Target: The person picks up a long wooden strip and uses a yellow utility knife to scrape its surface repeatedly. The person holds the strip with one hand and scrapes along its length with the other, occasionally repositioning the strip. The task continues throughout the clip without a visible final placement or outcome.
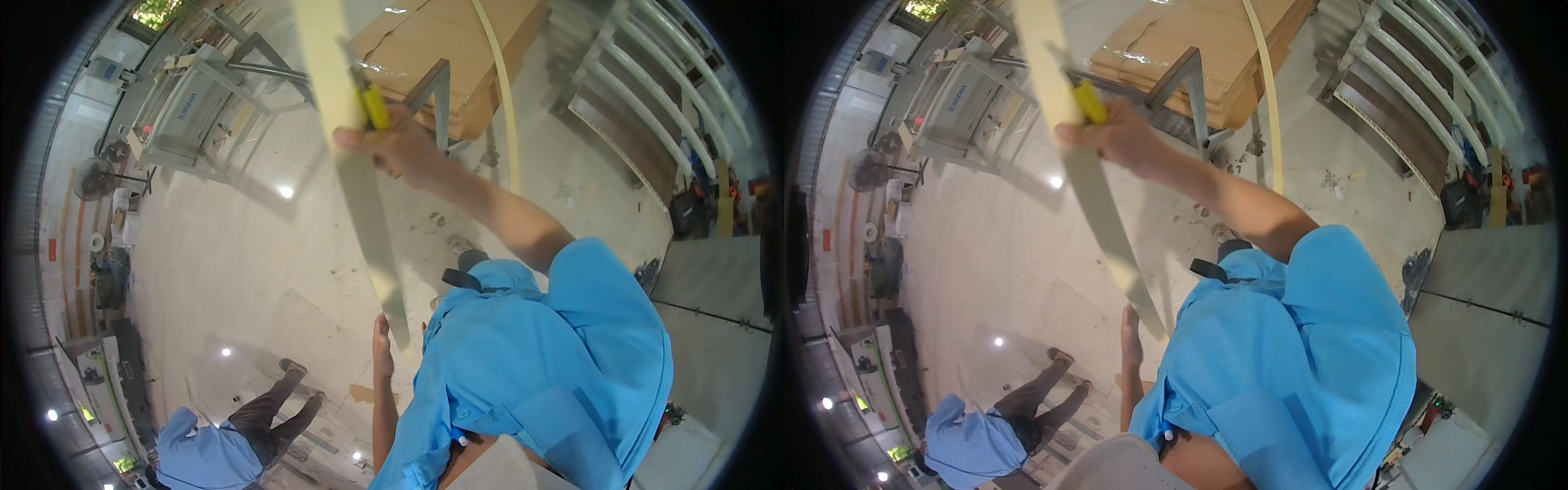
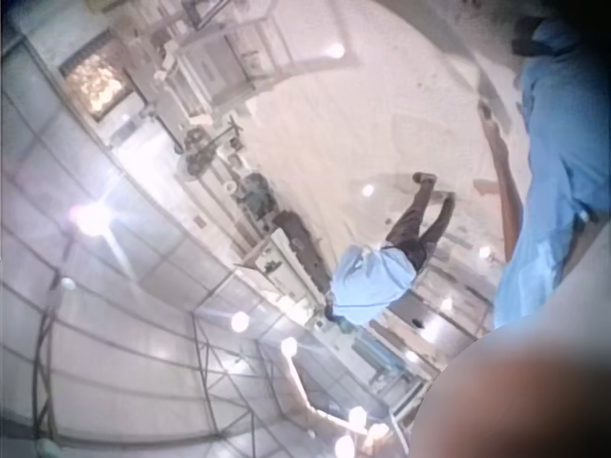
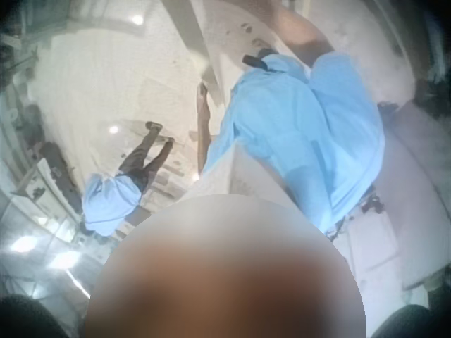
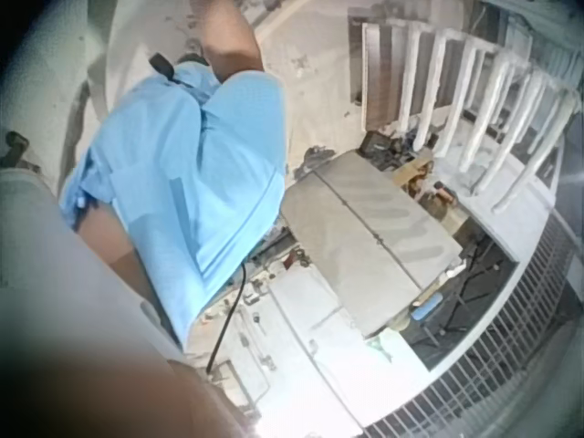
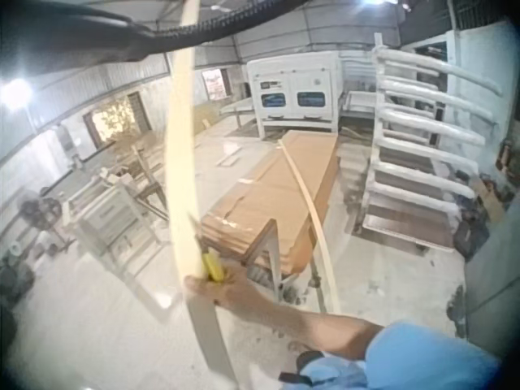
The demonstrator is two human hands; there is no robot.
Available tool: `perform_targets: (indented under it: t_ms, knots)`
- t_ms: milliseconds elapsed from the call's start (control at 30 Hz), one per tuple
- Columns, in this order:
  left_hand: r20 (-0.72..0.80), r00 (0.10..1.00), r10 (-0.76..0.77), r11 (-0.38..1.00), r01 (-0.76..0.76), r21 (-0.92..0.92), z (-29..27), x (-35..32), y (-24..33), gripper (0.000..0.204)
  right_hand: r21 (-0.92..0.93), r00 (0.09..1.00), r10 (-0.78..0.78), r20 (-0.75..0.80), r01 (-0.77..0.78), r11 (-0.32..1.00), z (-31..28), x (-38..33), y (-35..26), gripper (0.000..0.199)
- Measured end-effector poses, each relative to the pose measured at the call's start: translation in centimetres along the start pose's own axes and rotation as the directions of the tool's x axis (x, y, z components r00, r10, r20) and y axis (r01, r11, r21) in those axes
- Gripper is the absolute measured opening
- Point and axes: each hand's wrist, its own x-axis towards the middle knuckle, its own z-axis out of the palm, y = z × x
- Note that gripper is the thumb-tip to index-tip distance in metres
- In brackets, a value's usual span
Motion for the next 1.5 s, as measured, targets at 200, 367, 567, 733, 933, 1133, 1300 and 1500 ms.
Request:
perform_targets:
  t_ms: [200, 367, 567, 733, 933, 1133, 1300, 1500]
  knots:
    - [-0.049, 0.993, 0.111, 0.972, -0.098, 0.215, 7.9, 8.4, 4.1, 0.039, -0.079, 0.973, -0.026, -0.229, 0.008, 0.997, -9.2, 5.0, -5.2, 0.022]
    - [-0.059, 0.990, 0.128, 0.991, -0.125, 0.046, 19.7, 19.9, 12.4, 0.029, -0.187, 0.875, -0.171, -0.453, 0.094, 0.978, -25.2, 12.1, -6.3, 0.022]
    - [-0.113, 0.971, 0.211, 0.964, -0.187, 0.190, 33.0, 39.8, 16.3, 0.032, -0.307, 0.484, -0.156, -0.861, -0.249, 0.919, -54.4, 13.2, 9.5, 0.026]
    - [-0.147, 0.922, 0.358, 0.909, -0.308, 0.281, 41.0, 57.8, 16.3, 0.040, -0.416, 0.460, -0.032, -0.888, -0.769, 0.486, -68.3, 1.5, 27.0, 0.039]
    - [-0.273, 0.925, 0.265, 0.899, -0.134, 0.418, 48.7, 78.9, 18.8, 0.046, -0.269, 0.352, 0.215, -0.911, -0.902, 0.339, -72.7, -7.4, 37.5, 0.043]
    - [-0.271, 0.813, 0.515, 0.691, -0.206, 0.693, 51.1, 89.7, 14.4, 0.061, -0.451, 0.532, 0.055, -0.845, -0.764, 0.462, -73.5, -9.5, 43.5, 0.049]
    - [0.012, 0.966, 0.257, 0.802, -0.220, 0.555, 49.2, 71.7, -1.4, 0.047, -0.055, 0.291, 0.391, -0.873, -0.856, 0.515, -75.3, -9.8, 45.8, 0.049]
    - [0.262, 0.849, -0.460, 0.701, 0.166, 0.694, 44.1, 46.9, -9.0, 0.047, -0.255, 0.392, 0.413, -0.822, -0.902, 0.348, -78.1, -10.6, 43.1, 0.037]
